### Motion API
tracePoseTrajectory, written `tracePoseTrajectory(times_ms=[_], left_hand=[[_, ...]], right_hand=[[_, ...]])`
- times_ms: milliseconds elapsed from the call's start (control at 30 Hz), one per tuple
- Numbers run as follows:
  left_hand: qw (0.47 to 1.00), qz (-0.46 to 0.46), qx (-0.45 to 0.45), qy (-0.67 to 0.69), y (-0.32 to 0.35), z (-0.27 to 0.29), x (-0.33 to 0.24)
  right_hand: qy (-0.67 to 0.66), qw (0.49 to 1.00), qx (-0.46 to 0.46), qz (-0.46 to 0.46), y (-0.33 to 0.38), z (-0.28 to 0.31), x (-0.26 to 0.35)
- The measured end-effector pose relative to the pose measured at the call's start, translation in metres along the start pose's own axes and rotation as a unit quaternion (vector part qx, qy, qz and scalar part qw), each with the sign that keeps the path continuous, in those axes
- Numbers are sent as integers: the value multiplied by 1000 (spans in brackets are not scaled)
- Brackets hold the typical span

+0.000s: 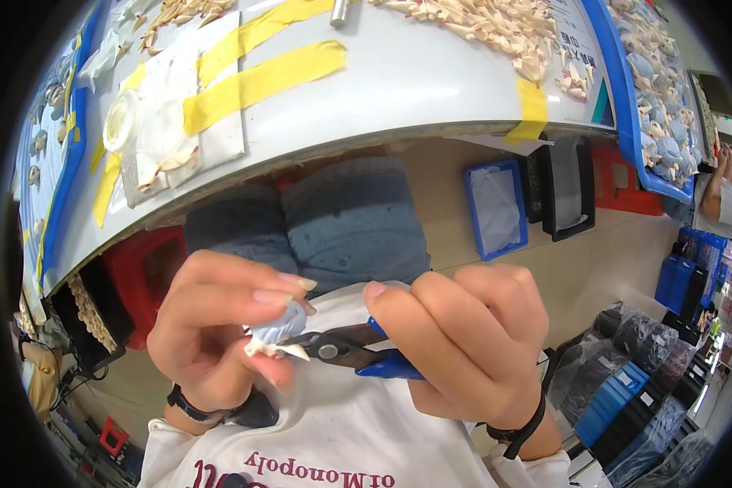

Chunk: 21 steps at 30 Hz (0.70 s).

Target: The person assembles miniature figurines by hand, attaching small horn-like pieces to the heads of small dolls. They use a small bottle to apply adhesive and a pair of pliers to trim excess material from the attached pieces. The completed figurines are placed into a blue tray.

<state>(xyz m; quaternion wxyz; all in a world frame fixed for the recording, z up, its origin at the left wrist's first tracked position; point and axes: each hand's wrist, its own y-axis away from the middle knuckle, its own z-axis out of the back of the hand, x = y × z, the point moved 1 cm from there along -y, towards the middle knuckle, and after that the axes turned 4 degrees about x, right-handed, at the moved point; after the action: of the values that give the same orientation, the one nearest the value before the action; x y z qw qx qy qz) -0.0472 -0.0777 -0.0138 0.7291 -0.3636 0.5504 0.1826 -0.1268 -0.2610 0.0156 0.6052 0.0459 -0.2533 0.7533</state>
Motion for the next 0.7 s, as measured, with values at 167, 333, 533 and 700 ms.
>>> tracePoseTrajectory(times_ms=[167, 333, 533, 700], left_hand=[[999, 4, -10, -43, -1, -3, -3], [998, -3, -25, -57, -1, -6, -6], [1000, -6, 12, 17, -5, -3, -3], [999, -19, 21, 42, -4, -3, -1]], right_hand=[[34, 999, -8, -20, 5, -1, 4], [-2, 998, -14, -55, 9, -4, 8], [-216, 970, 24, -107, 12, -10, 7], [-344, 928, 77, -124, 8, -8, 3]])
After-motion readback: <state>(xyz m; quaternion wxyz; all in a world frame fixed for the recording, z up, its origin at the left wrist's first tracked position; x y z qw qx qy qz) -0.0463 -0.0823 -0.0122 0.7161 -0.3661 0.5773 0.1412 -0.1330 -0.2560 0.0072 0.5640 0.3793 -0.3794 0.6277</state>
